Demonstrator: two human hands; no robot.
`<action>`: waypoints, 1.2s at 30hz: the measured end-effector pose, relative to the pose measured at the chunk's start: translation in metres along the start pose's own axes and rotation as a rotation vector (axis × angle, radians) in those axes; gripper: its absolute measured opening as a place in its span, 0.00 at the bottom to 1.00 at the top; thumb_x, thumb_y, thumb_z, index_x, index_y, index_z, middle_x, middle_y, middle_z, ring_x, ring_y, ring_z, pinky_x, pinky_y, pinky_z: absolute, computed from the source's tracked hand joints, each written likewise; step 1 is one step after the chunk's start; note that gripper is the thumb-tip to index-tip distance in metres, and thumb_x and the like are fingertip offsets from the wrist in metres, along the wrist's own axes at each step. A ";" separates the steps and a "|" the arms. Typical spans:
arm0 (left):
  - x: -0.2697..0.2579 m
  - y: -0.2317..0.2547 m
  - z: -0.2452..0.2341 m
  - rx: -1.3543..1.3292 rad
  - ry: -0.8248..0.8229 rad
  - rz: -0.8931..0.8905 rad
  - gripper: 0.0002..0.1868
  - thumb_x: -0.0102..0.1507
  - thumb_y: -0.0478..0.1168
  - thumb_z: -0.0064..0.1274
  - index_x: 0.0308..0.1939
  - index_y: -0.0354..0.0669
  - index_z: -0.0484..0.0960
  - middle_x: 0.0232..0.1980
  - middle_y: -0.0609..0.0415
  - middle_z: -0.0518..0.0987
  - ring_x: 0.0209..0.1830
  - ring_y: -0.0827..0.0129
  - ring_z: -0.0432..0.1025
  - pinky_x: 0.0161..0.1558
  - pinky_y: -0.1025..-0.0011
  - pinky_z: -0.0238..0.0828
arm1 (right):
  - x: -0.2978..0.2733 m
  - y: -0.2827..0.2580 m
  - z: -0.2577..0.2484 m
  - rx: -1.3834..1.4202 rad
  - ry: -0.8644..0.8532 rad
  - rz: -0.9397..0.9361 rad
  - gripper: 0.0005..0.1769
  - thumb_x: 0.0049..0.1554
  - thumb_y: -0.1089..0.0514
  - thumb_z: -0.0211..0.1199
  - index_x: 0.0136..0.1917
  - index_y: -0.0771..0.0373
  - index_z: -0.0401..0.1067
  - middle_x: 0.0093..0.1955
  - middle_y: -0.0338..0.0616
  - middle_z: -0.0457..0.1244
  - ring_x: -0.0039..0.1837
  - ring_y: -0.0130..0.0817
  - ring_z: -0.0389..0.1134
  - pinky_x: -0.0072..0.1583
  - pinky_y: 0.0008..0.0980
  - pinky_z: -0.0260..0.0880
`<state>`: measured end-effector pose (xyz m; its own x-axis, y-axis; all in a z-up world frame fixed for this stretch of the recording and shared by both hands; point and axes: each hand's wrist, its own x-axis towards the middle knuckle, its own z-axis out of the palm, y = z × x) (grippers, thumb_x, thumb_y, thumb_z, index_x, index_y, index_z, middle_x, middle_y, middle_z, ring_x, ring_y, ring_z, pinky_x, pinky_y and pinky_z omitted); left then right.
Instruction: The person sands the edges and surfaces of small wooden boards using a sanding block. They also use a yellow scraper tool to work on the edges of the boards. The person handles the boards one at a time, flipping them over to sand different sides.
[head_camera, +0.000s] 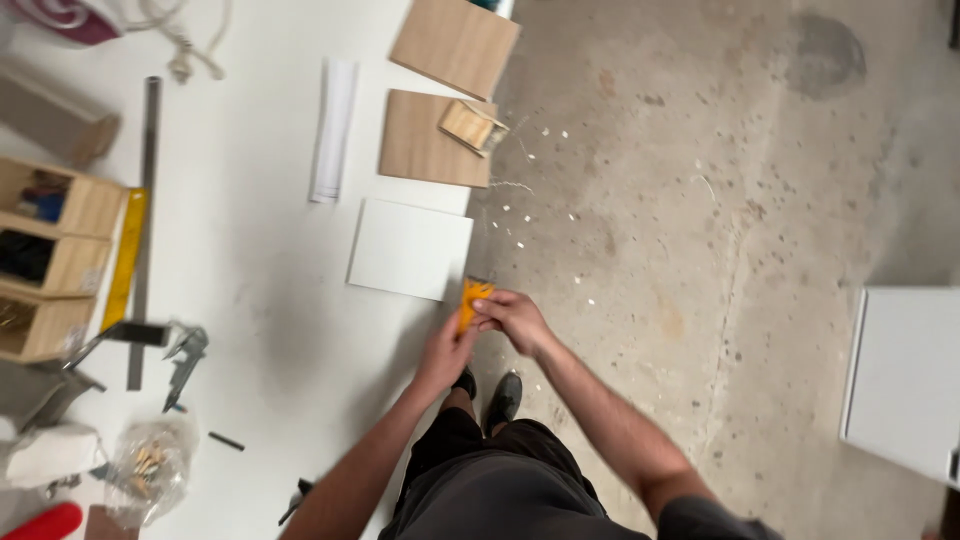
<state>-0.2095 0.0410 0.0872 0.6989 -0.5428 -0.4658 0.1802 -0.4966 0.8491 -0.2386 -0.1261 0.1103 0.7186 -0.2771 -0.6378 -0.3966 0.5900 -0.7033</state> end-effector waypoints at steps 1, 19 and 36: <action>-0.019 0.003 -0.021 -0.006 0.026 0.003 0.24 0.73 0.48 0.48 0.71 0.43 0.71 0.57 0.35 0.82 0.55 0.43 0.79 0.54 0.49 0.78 | 0.035 -0.009 0.000 -0.013 -0.023 -0.002 0.11 0.53 0.66 0.74 0.46 0.76 0.76 0.38 0.62 0.69 0.37 0.43 0.75 0.43 0.39 0.80; -0.089 -0.197 -0.161 0.785 1.197 -0.159 0.28 0.67 0.45 0.57 0.68 0.36 0.72 0.59 0.41 0.68 0.57 0.43 0.68 0.53 0.49 0.66 | 0.149 -0.114 0.077 -0.534 -0.011 -0.606 0.19 0.51 0.54 0.78 0.54 0.48 0.73 0.51 0.36 0.67 0.57 0.31 0.69 0.61 0.34 0.70; -0.048 0.001 -0.075 0.257 0.557 0.755 0.31 0.54 0.38 0.71 0.60 0.34 0.80 0.59 0.32 0.79 0.66 0.32 0.70 0.66 0.44 0.65 | -0.045 -0.004 -0.020 0.603 -0.635 -0.210 0.43 0.59 0.50 0.60 0.83 0.51 0.47 0.73 0.64 0.59 0.70 0.64 0.64 0.67 0.68 0.65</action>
<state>-0.1910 0.1173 0.1288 0.8079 -0.4132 0.4201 -0.5603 -0.3179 0.7648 -0.2808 -0.1306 0.1356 0.9937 -0.0586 -0.0950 0.0173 0.9216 -0.3876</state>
